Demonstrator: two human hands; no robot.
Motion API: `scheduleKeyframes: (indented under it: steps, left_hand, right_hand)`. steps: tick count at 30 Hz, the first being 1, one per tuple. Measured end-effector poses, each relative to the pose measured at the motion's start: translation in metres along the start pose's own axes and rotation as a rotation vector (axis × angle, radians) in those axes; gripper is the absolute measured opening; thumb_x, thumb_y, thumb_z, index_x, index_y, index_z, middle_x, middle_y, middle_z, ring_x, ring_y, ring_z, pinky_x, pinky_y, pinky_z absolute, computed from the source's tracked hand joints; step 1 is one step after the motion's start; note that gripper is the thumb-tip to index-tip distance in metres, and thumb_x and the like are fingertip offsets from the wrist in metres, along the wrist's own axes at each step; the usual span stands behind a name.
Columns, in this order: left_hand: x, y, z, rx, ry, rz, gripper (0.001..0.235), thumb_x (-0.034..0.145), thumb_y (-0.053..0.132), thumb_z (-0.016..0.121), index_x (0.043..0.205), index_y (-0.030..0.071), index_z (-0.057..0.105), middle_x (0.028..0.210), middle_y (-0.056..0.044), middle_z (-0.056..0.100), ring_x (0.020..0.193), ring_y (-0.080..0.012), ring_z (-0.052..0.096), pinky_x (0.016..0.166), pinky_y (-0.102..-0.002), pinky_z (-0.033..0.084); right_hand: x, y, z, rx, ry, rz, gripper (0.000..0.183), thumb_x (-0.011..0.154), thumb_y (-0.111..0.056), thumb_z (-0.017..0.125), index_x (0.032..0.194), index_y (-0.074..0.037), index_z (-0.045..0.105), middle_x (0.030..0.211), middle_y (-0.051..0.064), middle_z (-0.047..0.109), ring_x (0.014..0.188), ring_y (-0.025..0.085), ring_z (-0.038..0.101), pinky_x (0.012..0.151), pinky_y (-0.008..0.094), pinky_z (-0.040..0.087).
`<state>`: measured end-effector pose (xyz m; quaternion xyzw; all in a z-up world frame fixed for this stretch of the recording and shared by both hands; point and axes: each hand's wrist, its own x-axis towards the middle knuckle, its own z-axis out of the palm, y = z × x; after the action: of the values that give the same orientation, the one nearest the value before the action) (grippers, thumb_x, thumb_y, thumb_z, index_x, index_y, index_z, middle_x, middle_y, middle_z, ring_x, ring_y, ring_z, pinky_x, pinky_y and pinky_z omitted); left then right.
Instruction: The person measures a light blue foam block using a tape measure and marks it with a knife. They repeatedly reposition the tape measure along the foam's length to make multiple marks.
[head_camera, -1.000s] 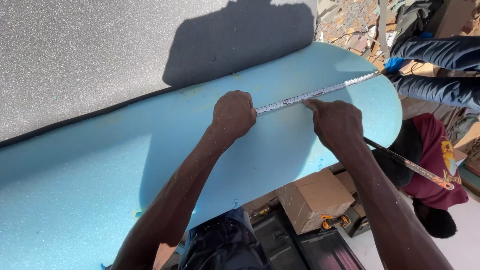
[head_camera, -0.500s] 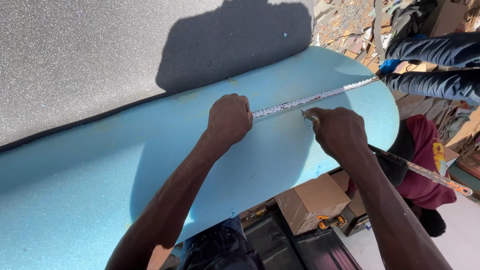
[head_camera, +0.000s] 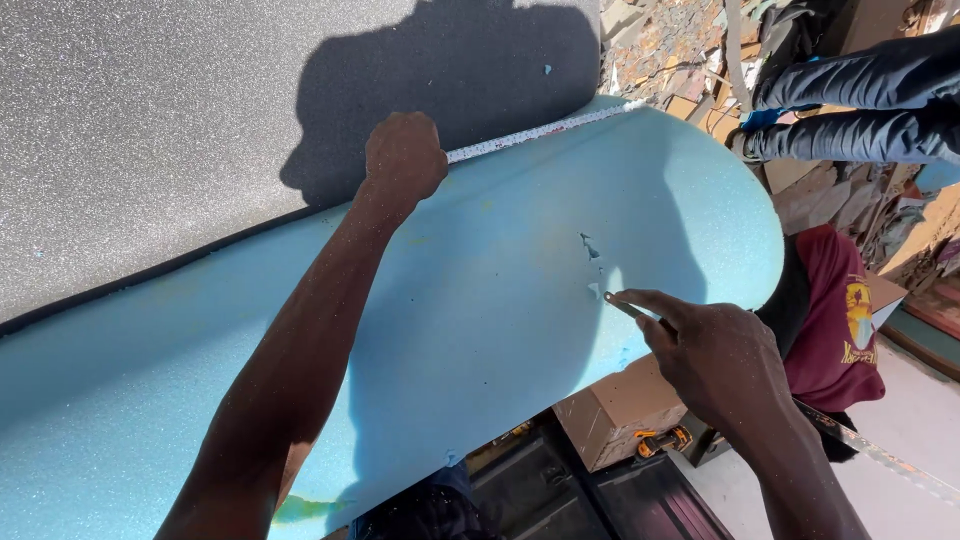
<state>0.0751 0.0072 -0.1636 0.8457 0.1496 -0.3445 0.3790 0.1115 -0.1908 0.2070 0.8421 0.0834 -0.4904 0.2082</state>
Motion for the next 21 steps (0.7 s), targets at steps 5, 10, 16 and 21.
scheduleKeyframes:
  steps: [5,10,16,21]
  left_hand:
    - [0.020,-0.020,0.009,0.040,-0.067,-0.037,0.025,0.087,0.006,0.070,0.063,0.012,0.061,0.064,-0.004,0.059,0.056,-0.0204,0.057,0.047,-0.037,0.050]
    - [0.014,-0.046,0.028,0.018,0.014,0.068,0.031,0.086,0.001,0.059,0.055,0.009,0.057,0.051,-0.007,0.051,0.046,-0.0215,0.051,0.041,-0.039,0.044]
    - [-0.002,-0.047,0.026,-0.059,-0.042,0.026,0.014,0.096,0.022,0.072,0.088,0.016,0.081,0.082,-0.006,0.076,0.074,-0.0273,0.072,0.061,-0.044,0.060]
    - [0.003,-0.055,0.034,-0.012,-0.010,0.081,0.014,0.094,0.016,0.071,0.082,0.013,0.078,0.072,-0.008,0.071,0.065,-0.0241,0.071,0.053,-0.036,0.058]
  right_hand:
    - [-0.004,0.002,0.016,0.123,-0.009,-0.016,0.041,0.100,-0.032,0.056,0.135,-0.045,0.070,0.044,0.001,0.056,0.039,0.015,0.043,0.046,0.032,0.032]
    - [0.005,0.014,0.010,-0.017,-0.014,-0.015,0.043,0.100,-0.038,0.055,0.141,-0.048,0.063,0.045,0.004,0.056,0.039,0.018,0.044,0.045,0.034,0.032]
    - [0.071,-0.014,-0.021,-0.089,0.132,-0.106,0.047,0.105,-0.026,0.048,0.147,-0.041,0.065,0.061,0.008,0.073,0.048,0.026,0.064,0.045,0.038,0.041]
    - [0.198,-0.043,0.004,-0.161,0.147,-0.217,0.042,0.107,-0.020,0.053,0.141,-0.034,0.072,0.071,0.013,0.075,0.052,0.029,0.068,0.065,0.044,0.057]
